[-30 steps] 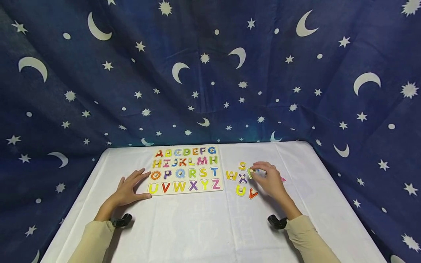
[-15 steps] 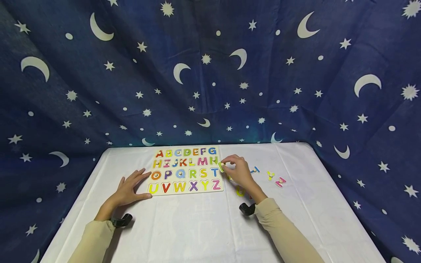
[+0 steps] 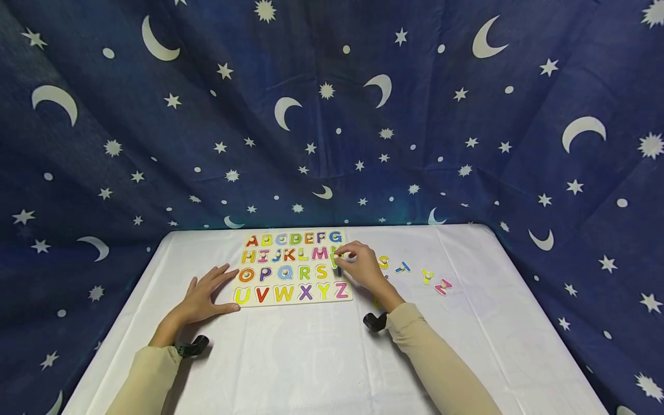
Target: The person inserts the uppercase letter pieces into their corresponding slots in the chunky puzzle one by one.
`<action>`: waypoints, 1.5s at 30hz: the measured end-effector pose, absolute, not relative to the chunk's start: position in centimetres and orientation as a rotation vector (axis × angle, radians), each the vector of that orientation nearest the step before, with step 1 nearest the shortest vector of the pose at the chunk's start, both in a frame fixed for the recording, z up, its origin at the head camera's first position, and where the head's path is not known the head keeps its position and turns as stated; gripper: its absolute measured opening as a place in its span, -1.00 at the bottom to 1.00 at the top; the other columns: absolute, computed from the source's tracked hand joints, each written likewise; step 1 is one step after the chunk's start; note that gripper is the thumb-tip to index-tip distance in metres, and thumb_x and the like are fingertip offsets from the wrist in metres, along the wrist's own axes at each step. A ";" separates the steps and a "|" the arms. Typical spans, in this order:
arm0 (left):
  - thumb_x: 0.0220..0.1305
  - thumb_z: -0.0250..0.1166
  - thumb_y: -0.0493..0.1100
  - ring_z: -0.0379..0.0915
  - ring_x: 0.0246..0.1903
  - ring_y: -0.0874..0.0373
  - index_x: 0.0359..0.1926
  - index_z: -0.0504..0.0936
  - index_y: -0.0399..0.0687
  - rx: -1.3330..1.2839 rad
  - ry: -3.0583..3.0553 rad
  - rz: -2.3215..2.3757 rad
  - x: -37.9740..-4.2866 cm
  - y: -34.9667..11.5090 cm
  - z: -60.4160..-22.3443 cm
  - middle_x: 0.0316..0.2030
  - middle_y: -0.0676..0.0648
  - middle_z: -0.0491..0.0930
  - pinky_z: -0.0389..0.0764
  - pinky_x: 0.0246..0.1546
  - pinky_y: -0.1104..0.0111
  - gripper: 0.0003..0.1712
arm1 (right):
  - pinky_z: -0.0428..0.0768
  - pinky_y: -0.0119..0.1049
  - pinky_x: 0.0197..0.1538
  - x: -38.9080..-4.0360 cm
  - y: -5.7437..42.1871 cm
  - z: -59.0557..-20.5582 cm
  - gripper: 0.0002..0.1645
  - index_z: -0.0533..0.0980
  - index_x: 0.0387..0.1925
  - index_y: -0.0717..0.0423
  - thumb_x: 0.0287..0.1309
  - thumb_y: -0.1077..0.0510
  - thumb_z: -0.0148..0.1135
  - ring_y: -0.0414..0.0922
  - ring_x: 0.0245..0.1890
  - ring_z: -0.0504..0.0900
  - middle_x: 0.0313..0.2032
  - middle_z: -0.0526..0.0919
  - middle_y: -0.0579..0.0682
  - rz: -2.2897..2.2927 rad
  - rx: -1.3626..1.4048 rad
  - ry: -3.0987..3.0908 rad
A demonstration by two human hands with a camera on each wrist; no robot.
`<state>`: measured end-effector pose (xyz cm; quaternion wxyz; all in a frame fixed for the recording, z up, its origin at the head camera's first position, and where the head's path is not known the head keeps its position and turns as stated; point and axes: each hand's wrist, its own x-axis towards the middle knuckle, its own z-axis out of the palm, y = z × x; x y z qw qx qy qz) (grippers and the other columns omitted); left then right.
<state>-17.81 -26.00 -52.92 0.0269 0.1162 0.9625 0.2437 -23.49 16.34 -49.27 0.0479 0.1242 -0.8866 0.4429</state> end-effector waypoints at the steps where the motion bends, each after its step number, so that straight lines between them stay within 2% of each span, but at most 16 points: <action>1: -0.09 0.60 0.36 -0.11 0.54 -0.37 0.49 0.40 0.06 0.359 2.973 0.754 -17.8 -26.0 -52.9 0.54 -0.28 0.16 -0.33 0.40 -0.47 0.15 | 0.61 -0.07 -0.03 -23.6 16.2 -49.2 -0.82 0.77 -0.15 0.00 0.19 0.12 0.50 0.01 -0.11 0.63 -0.07 0.73 -0.03 1.357 0.381 -2.707; 14: -0.09 0.60 0.35 -0.11 0.54 -0.36 0.49 0.40 0.06 0.354 2.973 0.763 -17.7 -26.1 -53.1 0.54 -0.27 0.17 -0.32 0.40 -0.47 0.14 | 0.60 -0.11 0.00 -24.4 13.1 -49.6 -0.81 0.78 -0.14 0.00 0.19 0.12 0.49 -0.07 -0.15 0.60 -0.10 0.72 -0.06 1.433 0.420 -2.741; 18: -0.09 0.60 0.36 -0.11 0.54 -0.35 0.49 0.40 0.08 0.357 2.968 0.768 -17.7 -26.1 -53.2 0.54 -0.27 0.17 -0.33 0.41 -0.46 0.14 | 0.60 -0.20 -0.06 -24.5 11.5 -50.4 -0.87 0.79 -0.23 0.01 0.15 0.16 0.50 -0.15 -0.22 0.59 -0.20 0.70 -0.09 1.388 0.458 -2.755; 21: -0.09 0.60 0.36 -0.11 0.54 -0.35 0.48 0.40 0.08 0.358 2.969 0.768 -17.7 -26.1 -53.2 0.54 -0.27 0.17 -0.33 0.41 -0.46 0.14 | 0.57 -0.21 -0.14 -24.6 10.4 -51.1 -0.90 0.78 -0.27 0.01 0.14 0.17 0.52 -0.12 -0.28 0.55 -0.30 0.66 -0.08 1.336 0.481 -2.776; 22: -0.09 0.60 0.36 -0.11 0.54 -0.35 0.48 0.41 0.08 0.360 2.969 0.769 -17.7 -26.1 -53.2 0.54 -0.27 0.17 -0.33 0.41 -0.46 0.14 | 0.58 -0.18 -0.07 -24.6 10.0 -51.3 -0.91 0.78 -0.28 0.01 0.13 0.16 0.52 -0.09 -0.19 0.59 -0.29 0.67 -0.08 1.332 0.476 -2.782; 25: -0.09 0.60 0.36 -0.11 0.54 -0.36 0.48 0.41 0.08 0.364 2.970 0.766 -17.7 -26.1 -53.1 0.54 -0.27 0.17 -0.33 0.41 -0.46 0.14 | 0.55 -0.10 -0.03 -24.4 9.0 -51.7 -0.93 0.78 -0.32 0.03 0.12 0.17 0.53 -0.01 -0.20 0.60 -0.31 0.67 -0.05 1.293 0.492 -2.785; 28: -0.09 0.60 0.36 -0.12 0.54 -0.35 0.49 0.40 0.08 0.356 2.966 0.766 -17.7 -26.0 -53.1 0.54 -0.27 0.17 -0.34 0.42 -0.45 0.14 | 0.46 0.02 0.24 -24.2 8.2 -52.0 -0.94 0.79 -0.34 0.04 0.09 0.18 0.53 0.11 0.11 0.63 -0.29 0.74 -0.04 1.235 0.494 -2.785; 29: -0.09 0.59 0.36 -0.12 0.54 -0.35 0.49 0.40 0.08 0.353 2.964 0.762 -17.8 -26.0 -53.1 0.54 -0.27 0.16 -0.34 0.42 -0.45 0.14 | 0.43 0.04 0.27 -24.2 8.0 -52.0 -0.94 0.79 -0.35 0.04 0.08 0.18 0.53 0.12 0.11 0.63 -0.32 0.75 -0.06 1.206 0.499 -2.788; 32: -0.09 0.59 0.37 -0.12 0.54 -0.35 0.49 0.40 0.08 0.348 2.960 0.759 -17.8 -25.9 -53.0 0.55 -0.27 0.16 -0.34 0.42 -0.44 0.14 | 0.18 0.17 0.50 -24.1 7.8 -52.3 -0.93 0.79 -0.36 0.02 0.07 0.16 0.54 0.21 0.40 0.42 -0.32 0.80 -0.08 1.153 0.469 -2.806; 41: -0.08 0.59 0.36 -0.13 0.55 -0.34 0.49 0.40 0.08 0.340 2.962 0.752 -17.7 -25.9 -52.8 0.55 -0.27 0.15 -0.35 0.43 -0.43 0.14 | 0.14 0.21 0.52 -24.0 7.4 -52.6 -0.94 0.77 -0.41 -0.02 0.05 0.15 0.56 0.13 0.40 0.44 -0.29 0.79 -0.08 1.084 0.390 -2.815; 45: -0.08 0.59 0.36 -0.13 0.55 -0.34 0.49 0.40 0.08 0.338 2.964 0.747 -17.8 -25.9 -52.8 0.55 -0.27 0.15 -0.34 0.42 -0.44 0.14 | 0.30 0.21 0.40 -24.1 7.2 -52.6 -0.94 0.77 -0.42 -0.06 0.06 0.12 0.57 0.13 0.38 0.44 -0.27 0.77 -0.10 1.057 0.347 -2.832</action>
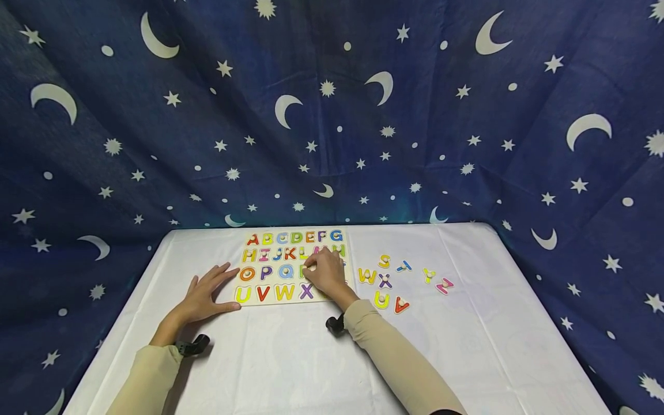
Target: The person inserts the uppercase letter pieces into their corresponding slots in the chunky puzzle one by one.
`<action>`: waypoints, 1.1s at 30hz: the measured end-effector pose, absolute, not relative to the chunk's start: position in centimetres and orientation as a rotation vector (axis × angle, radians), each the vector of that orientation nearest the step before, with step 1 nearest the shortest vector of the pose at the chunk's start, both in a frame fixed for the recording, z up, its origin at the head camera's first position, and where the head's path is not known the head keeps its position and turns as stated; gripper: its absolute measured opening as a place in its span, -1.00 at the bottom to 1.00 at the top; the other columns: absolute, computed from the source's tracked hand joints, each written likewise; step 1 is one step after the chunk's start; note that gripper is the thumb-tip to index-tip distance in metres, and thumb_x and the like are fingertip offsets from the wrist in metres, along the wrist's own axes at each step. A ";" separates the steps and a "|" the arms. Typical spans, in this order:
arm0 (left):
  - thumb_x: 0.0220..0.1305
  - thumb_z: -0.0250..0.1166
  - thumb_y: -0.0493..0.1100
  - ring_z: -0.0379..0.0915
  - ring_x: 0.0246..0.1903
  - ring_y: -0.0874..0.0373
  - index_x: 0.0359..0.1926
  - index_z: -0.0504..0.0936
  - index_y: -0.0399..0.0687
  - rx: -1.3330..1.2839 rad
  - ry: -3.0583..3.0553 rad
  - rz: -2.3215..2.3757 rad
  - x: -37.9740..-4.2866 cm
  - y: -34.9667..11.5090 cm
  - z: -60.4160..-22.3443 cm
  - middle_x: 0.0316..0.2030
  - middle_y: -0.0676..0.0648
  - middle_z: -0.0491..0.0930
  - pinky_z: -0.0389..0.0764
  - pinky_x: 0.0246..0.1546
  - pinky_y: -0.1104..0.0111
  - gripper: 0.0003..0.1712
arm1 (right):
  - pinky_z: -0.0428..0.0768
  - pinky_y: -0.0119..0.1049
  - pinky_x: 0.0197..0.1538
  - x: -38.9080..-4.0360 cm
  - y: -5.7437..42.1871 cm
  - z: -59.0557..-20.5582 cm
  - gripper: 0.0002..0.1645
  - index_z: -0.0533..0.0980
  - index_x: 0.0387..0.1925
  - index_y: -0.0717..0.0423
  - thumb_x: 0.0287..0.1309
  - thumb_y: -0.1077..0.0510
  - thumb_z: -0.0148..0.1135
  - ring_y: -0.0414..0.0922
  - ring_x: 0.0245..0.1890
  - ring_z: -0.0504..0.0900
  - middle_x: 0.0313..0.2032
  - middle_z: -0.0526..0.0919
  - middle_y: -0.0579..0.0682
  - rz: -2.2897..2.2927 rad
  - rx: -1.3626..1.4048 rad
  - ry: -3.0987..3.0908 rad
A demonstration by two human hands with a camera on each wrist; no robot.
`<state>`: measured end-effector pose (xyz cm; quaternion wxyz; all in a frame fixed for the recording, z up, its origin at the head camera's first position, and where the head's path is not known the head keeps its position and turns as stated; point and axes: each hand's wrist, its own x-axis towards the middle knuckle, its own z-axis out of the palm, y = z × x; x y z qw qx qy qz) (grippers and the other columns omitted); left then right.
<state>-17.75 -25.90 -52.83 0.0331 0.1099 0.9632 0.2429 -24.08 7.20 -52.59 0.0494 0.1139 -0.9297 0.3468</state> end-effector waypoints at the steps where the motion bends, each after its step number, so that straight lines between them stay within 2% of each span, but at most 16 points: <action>1: -0.08 0.59 0.36 -0.12 0.55 -0.34 0.49 0.40 0.08 0.339 2.965 0.748 -17.8 -25.9 -52.8 0.55 -0.27 0.15 -0.34 0.42 -0.44 0.14 | 0.34 0.20 0.36 -24.1 7.2 -52.5 -0.94 0.77 -0.42 -0.06 0.05 0.12 0.57 0.13 0.37 0.45 -0.27 0.77 -0.10 1.057 0.340 -2.831; 3: -0.08 0.59 0.35 -0.13 0.55 -0.34 0.49 0.40 0.07 0.339 2.965 0.750 -17.8 -25.9 -52.8 0.55 -0.27 0.16 -0.34 0.42 -0.44 0.14 | 0.41 0.16 0.26 -24.1 7.2 -52.4 -0.93 0.77 -0.42 -0.06 0.05 0.11 0.58 0.12 0.34 0.47 -0.27 0.75 -0.10 1.050 0.332 -2.829; 7: -0.09 0.59 0.36 -0.14 0.55 -0.34 0.49 0.40 0.06 0.334 2.961 0.757 -17.8 -25.8 -52.6 0.55 -0.27 0.15 -0.36 0.43 -0.43 0.15 | 0.42 0.11 0.24 -24.1 7.2 -52.2 -0.92 0.77 -0.42 -0.05 0.04 0.12 0.59 0.10 0.33 0.49 -0.29 0.75 -0.10 1.048 0.343 -2.825; 10: -0.09 0.59 0.36 -0.14 0.55 -0.33 0.49 0.39 0.06 0.334 2.959 0.758 -17.8 -25.8 -52.5 0.55 -0.26 0.14 -0.36 0.43 -0.42 0.15 | 0.40 0.12 0.29 -24.1 7.3 -52.2 -0.92 0.77 -0.41 -0.02 0.05 0.13 0.58 0.12 0.35 0.48 -0.28 0.77 -0.07 1.064 0.369 -2.818; 15: -0.09 0.59 0.36 -0.13 0.55 -0.35 0.49 0.40 0.06 0.334 2.959 0.757 -17.7 -25.9 -52.6 0.55 -0.27 0.15 -0.35 0.42 -0.44 0.15 | 0.22 0.20 0.48 -24.1 8.2 -52.3 -0.84 0.77 -0.27 0.10 0.11 0.14 0.54 0.18 0.35 0.48 -0.23 0.80 -0.01 1.146 0.519 -2.767; 17: -0.09 0.60 0.35 -0.12 0.54 -0.35 0.49 0.40 0.06 0.332 2.960 0.758 -17.6 -26.0 -52.7 0.54 -0.28 0.16 -0.34 0.42 -0.45 0.15 | 0.32 0.13 0.42 -24.2 9.0 -52.2 -0.79 0.76 -0.21 0.16 0.12 0.15 0.53 0.17 0.22 0.59 -0.22 0.79 0.02 1.181 0.584 -2.741; 20: -0.09 0.59 0.36 -0.12 0.54 -0.35 0.49 0.40 0.06 0.336 2.965 0.757 -17.7 -26.0 -52.8 0.54 -0.27 0.16 -0.34 0.42 -0.45 0.15 | 0.51 -0.02 0.13 -24.4 11.0 -51.9 -0.75 0.76 -0.15 0.17 0.12 0.17 0.52 0.09 -0.05 0.65 -0.20 0.75 0.03 1.180 0.610 -2.718; 22: -0.09 0.59 0.36 -0.12 0.54 -0.34 0.48 0.40 0.06 0.342 2.968 0.762 -17.7 -26.0 -52.8 0.54 -0.27 0.16 -0.34 0.42 -0.44 0.14 | 0.50 -0.08 -0.06 -24.7 12.8 -51.5 -0.74 0.76 -0.13 0.16 0.13 0.18 0.52 0.02 -0.21 0.59 -0.18 0.73 0.04 1.144 0.592 -2.726; 24: -0.08 0.60 0.35 -0.12 0.54 -0.35 0.48 0.40 0.05 0.349 2.970 0.768 -17.7 -26.0 -52.8 0.54 -0.28 0.16 -0.35 0.42 -0.44 0.14 | 0.48 -0.10 -0.09 -24.8 14.8 -51.2 -0.74 0.76 -0.12 0.13 0.14 0.17 0.52 -0.02 -0.23 0.55 -0.15 0.73 0.04 1.084 0.548 -2.749; 27: -0.07 0.60 0.33 -0.12 0.54 -0.36 0.48 0.40 0.03 0.360 2.972 0.774 -17.6 -26.0 -52.8 0.54 -0.29 0.16 -0.35 0.42 -0.44 0.13 | 0.46 -0.01 -0.08 -25.1 18.1 -50.8 -0.74 0.75 -0.10 0.11 0.17 0.14 0.50 0.01 -0.21 0.53 -0.09 0.72 0.10 0.983 0.477 -2.802; 33: -0.08 0.61 0.31 -0.11 0.53 -0.38 0.47 0.41 0.01 0.367 2.972 0.791 -17.6 -25.9 -52.6 0.53 -0.31 0.17 -0.34 0.41 -0.46 0.13 | 0.36 0.31 0.08 -25.2 24.3 -50.3 -0.72 0.74 -0.07 0.12 0.19 0.13 0.48 0.18 -0.01 0.55 -0.02 0.70 0.19 0.894 0.325 -2.894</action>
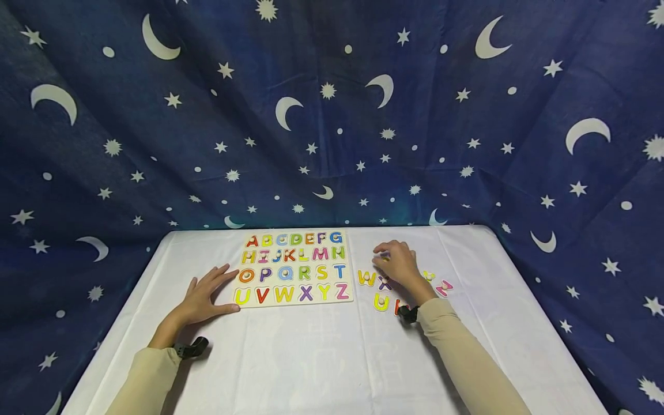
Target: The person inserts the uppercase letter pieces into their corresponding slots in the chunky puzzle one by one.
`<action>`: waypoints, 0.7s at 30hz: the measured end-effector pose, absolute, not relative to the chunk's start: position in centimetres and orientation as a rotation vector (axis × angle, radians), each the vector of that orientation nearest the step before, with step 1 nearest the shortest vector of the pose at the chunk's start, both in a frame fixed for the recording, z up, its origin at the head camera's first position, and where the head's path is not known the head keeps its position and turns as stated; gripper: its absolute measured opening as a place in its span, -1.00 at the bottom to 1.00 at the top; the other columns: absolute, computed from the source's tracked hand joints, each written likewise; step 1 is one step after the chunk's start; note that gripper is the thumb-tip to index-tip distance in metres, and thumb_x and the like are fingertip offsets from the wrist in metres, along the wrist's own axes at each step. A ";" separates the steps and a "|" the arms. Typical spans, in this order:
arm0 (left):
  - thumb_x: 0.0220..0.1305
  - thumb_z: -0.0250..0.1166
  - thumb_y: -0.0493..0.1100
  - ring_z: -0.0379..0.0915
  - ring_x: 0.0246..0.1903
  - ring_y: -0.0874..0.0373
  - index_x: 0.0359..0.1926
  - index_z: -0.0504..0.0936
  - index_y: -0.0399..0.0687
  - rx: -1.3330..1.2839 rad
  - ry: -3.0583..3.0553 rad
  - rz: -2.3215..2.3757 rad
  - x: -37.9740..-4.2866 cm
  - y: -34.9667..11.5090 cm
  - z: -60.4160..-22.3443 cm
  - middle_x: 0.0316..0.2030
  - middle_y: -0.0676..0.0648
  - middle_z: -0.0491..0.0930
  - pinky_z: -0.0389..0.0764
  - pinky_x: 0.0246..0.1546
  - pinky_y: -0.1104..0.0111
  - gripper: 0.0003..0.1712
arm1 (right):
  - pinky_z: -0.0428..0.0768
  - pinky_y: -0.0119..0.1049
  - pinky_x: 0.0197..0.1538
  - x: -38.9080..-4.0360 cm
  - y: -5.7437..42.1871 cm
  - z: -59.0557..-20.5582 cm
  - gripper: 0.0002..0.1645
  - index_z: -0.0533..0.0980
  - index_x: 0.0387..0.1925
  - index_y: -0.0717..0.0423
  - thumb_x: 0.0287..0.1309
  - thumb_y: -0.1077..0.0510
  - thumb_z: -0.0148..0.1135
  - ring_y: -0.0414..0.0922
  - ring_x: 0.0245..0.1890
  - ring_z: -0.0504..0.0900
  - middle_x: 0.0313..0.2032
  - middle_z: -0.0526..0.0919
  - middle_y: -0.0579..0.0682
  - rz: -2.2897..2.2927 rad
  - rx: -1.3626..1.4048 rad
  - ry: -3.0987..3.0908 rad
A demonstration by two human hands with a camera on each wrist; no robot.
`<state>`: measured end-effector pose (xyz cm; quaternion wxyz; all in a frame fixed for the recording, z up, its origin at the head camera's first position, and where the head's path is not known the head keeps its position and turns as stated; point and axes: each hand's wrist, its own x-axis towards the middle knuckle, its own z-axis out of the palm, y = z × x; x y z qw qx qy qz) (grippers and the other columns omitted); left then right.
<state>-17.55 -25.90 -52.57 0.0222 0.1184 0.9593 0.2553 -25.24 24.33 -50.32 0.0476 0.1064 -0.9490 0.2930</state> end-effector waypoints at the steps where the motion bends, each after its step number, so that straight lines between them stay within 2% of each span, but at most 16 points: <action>1: -0.08 0.61 0.31 -0.11 0.53 -0.38 0.47 0.41 0.01 0.365 2.972 0.789 -17.5 -25.9 -52.5 0.53 -0.31 0.17 -0.34 0.41 -0.46 0.13 | 0.34 0.33 0.09 -25.2 25.1 -50.4 -0.72 0.74 -0.07 0.12 0.18 0.12 0.48 0.21 0.02 0.54 -0.02 0.70 0.20 0.891 0.306 -2.905; 9: -0.08 0.60 0.33 -0.12 0.54 -0.37 0.48 0.41 0.03 0.356 2.970 0.771 -17.6 -25.9 -52.6 0.54 -0.29 0.17 -0.35 0.41 -0.45 0.13 | 0.34 0.35 0.08 -25.1 28.5 -51.5 -0.75 0.76 -0.13 0.03 0.14 0.08 0.52 0.26 0.09 0.53 0.06 0.68 0.21 0.869 0.261 -2.951; 21: -0.08 0.61 0.33 -0.11 0.54 -0.37 0.48 0.41 0.04 0.356 2.971 0.775 -17.7 -25.9 -52.8 0.54 -0.29 0.17 -0.34 0.41 -0.45 0.13 | 0.31 0.31 0.03 -25.2 27.8 -52.0 -0.83 0.78 -0.21 0.07 0.16 0.11 0.51 0.25 0.06 0.45 0.02 0.69 0.20 0.922 0.215 -2.904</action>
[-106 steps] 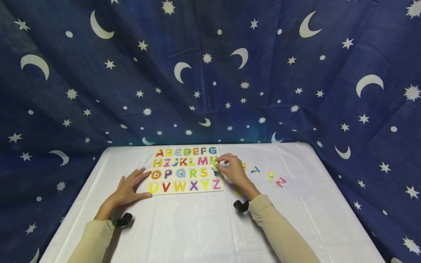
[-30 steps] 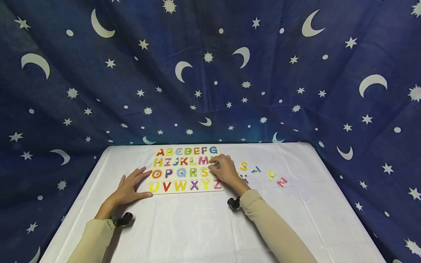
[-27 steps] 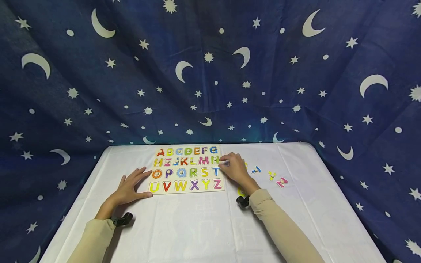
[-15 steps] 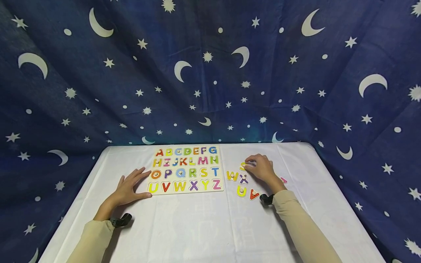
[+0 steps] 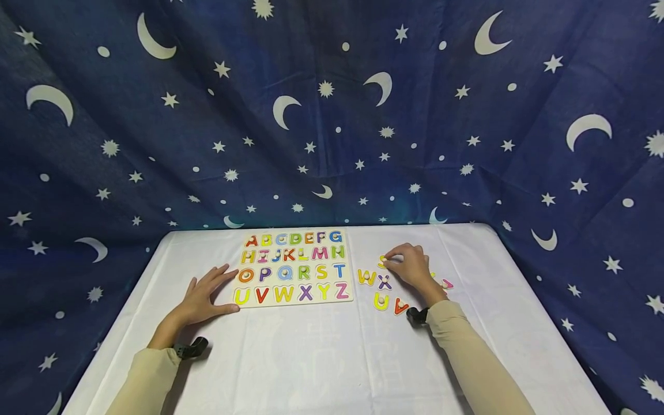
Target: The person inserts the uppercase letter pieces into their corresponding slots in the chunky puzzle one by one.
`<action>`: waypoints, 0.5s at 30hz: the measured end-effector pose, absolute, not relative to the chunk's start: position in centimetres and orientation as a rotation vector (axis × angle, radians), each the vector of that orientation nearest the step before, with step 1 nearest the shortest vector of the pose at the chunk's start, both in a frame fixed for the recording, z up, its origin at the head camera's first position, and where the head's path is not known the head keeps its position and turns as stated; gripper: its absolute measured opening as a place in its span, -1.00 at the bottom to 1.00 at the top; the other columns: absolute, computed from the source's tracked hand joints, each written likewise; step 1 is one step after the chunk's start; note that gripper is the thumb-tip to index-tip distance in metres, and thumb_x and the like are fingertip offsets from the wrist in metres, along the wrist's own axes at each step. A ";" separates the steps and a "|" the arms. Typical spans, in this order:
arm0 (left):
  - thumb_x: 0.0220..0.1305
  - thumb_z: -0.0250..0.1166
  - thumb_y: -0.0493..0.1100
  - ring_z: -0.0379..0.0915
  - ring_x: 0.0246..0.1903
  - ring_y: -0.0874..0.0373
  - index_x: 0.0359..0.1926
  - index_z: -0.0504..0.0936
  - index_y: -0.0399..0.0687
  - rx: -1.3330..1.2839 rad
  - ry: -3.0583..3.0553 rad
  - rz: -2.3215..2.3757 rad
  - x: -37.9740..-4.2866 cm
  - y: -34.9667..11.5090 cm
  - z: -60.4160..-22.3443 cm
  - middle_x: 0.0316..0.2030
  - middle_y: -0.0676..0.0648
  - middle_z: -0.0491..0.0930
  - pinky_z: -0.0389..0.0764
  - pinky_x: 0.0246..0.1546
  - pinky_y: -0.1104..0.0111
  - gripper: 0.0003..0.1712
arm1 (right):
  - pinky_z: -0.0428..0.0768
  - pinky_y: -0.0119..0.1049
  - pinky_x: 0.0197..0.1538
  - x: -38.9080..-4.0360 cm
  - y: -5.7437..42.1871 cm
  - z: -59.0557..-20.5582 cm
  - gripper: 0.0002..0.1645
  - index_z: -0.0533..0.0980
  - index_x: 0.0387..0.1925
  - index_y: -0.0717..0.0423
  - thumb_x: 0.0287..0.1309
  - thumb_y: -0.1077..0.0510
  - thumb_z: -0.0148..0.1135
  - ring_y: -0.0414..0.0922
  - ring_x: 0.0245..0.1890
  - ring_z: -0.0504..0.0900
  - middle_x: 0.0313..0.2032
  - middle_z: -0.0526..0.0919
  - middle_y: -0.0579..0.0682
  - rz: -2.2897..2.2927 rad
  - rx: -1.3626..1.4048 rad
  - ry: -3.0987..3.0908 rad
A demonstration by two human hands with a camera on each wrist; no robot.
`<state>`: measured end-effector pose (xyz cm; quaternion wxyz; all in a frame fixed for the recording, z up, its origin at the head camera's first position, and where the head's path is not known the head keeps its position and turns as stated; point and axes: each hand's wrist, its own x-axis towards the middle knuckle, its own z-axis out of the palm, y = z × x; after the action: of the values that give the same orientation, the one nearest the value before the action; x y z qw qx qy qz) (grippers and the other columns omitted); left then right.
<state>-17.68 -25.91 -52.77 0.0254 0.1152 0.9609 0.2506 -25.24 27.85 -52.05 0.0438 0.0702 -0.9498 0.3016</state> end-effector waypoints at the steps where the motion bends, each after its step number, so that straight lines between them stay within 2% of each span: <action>1: -0.08 0.61 0.33 -0.11 0.54 -0.37 0.48 0.41 0.04 0.355 2.970 0.777 -17.7 -25.9 -52.8 0.54 -0.29 0.17 -0.34 0.41 -0.45 0.13 | 0.31 0.31 0.03 -25.2 27.8 -52.1 -0.83 0.78 -0.21 0.07 0.16 0.11 0.51 0.25 0.06 0.45 0.02 0.69 0.20 0.923 0.210 -2.902; 15: -0.08 0.60 0.33 -0.13 0.54 -0.37 0.49 0.39 0.04 0.354 2.964 0.773 -17.7 -25.9 -52.7 0.54 -0.29 0.15 -0.36 0.42 -0.44 0.14 | 0.29 0.28 0.08 -25.1 26.9 -52.1 -0.81 0.77 -0.23 0.13 0.15 0.13 0.51 0.25 0.09 0.44 0.03 0.67 0.22 0.944 0.141 -2.886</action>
<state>-17.65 -25.94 -52.72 0.0290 0.1146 0.9609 0.2505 -25.11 26.92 -52.06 0.0507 0.0464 -0.9482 0.3102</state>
